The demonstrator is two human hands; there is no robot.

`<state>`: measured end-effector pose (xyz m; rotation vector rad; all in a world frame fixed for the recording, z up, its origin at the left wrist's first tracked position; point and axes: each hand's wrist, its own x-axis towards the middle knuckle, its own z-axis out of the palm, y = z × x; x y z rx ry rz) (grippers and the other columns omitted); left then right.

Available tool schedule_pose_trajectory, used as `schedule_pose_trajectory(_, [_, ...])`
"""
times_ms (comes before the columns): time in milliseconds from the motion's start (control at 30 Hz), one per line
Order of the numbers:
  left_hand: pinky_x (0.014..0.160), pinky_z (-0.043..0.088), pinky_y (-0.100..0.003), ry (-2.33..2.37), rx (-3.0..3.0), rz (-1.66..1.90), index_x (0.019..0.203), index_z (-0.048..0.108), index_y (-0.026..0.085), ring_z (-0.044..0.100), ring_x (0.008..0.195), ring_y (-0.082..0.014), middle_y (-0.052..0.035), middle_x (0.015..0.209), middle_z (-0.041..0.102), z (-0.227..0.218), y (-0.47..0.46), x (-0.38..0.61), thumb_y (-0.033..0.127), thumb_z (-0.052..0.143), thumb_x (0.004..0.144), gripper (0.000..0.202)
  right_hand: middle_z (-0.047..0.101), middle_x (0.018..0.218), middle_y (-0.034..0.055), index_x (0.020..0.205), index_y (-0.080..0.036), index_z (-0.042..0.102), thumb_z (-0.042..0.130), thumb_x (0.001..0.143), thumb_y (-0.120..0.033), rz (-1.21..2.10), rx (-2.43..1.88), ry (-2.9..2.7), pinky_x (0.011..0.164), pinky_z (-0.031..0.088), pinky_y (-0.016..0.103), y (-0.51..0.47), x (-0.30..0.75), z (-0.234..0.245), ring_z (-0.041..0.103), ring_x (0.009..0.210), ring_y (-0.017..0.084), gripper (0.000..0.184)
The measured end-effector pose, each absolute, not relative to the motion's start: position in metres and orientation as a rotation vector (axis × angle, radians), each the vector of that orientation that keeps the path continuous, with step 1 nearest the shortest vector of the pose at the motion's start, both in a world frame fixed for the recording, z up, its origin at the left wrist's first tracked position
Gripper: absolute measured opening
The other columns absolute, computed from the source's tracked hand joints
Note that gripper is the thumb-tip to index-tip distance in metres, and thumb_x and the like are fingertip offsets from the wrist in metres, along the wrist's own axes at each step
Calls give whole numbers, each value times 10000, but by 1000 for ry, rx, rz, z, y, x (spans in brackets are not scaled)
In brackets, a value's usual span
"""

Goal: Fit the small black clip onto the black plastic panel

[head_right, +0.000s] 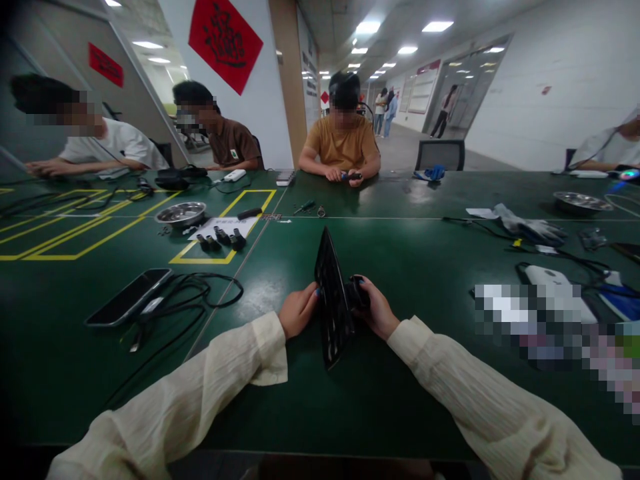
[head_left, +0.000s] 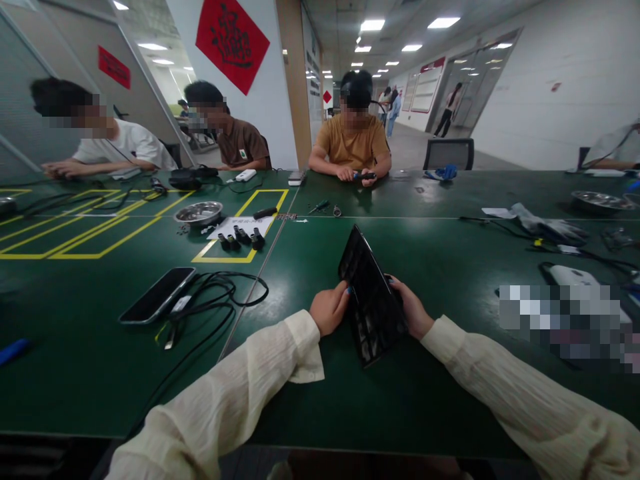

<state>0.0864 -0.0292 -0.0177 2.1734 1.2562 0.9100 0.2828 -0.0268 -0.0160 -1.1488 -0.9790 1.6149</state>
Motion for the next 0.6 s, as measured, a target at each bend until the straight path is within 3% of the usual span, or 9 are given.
schedule_pose_trajectory(167, [488, 175, -273, 1265, 2201, 909, 729, 450, 203, 324, 420, -119, 35, 493, 343, -17, -31, 87, 322, 353, 871, 208, 619, 920, 27, 1169, -257, 435, 326, 778, -373, 1569, -1198, -1076, 514, 438, 266, -24, 285, -21, 596, 754, 194, 422])
schedule_pose_trajectory(333, [489, 191, -259, 1317, 2162, 908, 712, 464, 205, 355, 428, -128, 30, 491, 367, -15, -30, 88, 333, 364, 868, 226, 595, 919, 26, 1138, -256, 414, 340, 761, -437, 1510, -1198, -1105, 499, 430, 254, -30, 281, -20, 576, 743, 188, 425])
schedule_pose_trajectory(600, [520, 216, -247, 1351, 2170, 858, 674, 481, 205, 417, 475, -144, 12, 517, 426, -14, -28, 85, 329, 332, 877, 281, 547, 873, 13, 1092, -284, 391, 355, 775, -406, 1632, -1126, -1031, 475, 417, 229, -33, 280, -14, 552, 702, 167, 341])
